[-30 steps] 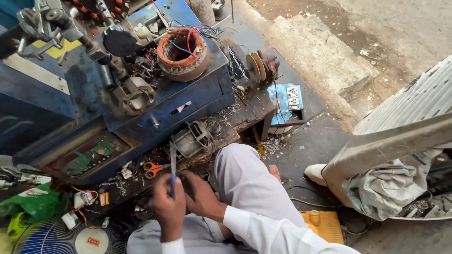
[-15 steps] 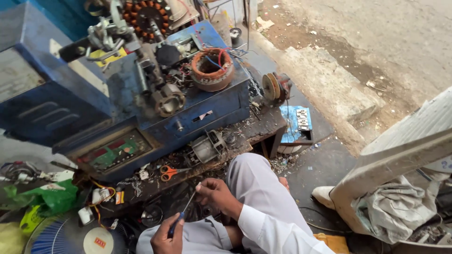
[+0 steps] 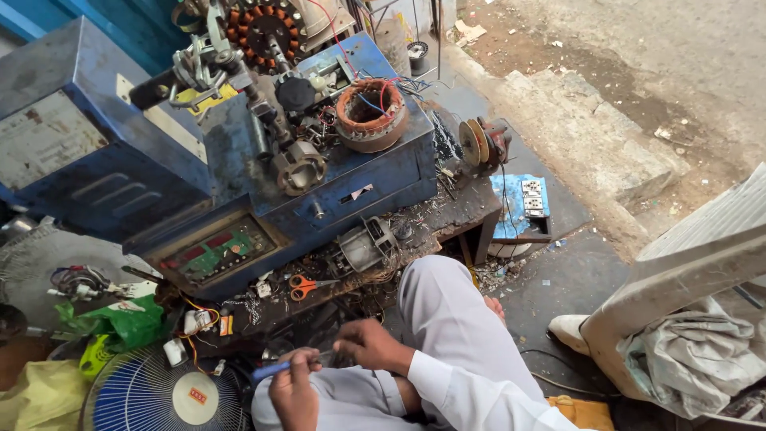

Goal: Repairing or assembling the internal components of a small electric motor using a screwdriver.

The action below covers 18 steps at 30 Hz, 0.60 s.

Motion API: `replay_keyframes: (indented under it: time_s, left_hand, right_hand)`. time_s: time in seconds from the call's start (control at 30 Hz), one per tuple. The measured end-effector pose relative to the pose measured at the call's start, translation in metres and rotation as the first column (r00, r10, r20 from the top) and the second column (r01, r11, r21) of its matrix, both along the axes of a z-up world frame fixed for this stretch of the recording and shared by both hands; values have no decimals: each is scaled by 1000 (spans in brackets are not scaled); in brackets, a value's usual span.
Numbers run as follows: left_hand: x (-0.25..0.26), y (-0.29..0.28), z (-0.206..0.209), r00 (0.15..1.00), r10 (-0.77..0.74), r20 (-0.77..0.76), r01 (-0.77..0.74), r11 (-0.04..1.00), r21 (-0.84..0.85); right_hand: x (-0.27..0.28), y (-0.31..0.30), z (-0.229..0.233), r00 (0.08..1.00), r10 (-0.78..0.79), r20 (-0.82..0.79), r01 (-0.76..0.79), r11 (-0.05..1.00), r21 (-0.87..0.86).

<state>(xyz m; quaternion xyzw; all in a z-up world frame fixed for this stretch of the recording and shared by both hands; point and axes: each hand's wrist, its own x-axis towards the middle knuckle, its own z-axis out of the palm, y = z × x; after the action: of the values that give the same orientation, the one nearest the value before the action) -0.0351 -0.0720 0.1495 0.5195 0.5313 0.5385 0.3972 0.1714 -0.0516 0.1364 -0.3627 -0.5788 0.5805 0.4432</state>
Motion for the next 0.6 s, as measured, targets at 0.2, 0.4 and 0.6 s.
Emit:
replay_keyframes:
  time_s: [0.2,0.4,0.6]
  left_hand:
    - [65,2,48,675,39,-737,168,964,205]
    - [87,1,55,650,-75,-756,296,942,161]
    - [93,50,116,696,-7,-718,308,906,290]
  right_hand:
    - [12,-1,17,963,-247,109,195,915,355]
    - [23,-7,23,959,-283,-19,268,881,390]
    - [26,4,2,878,-477,48,459,865,200]
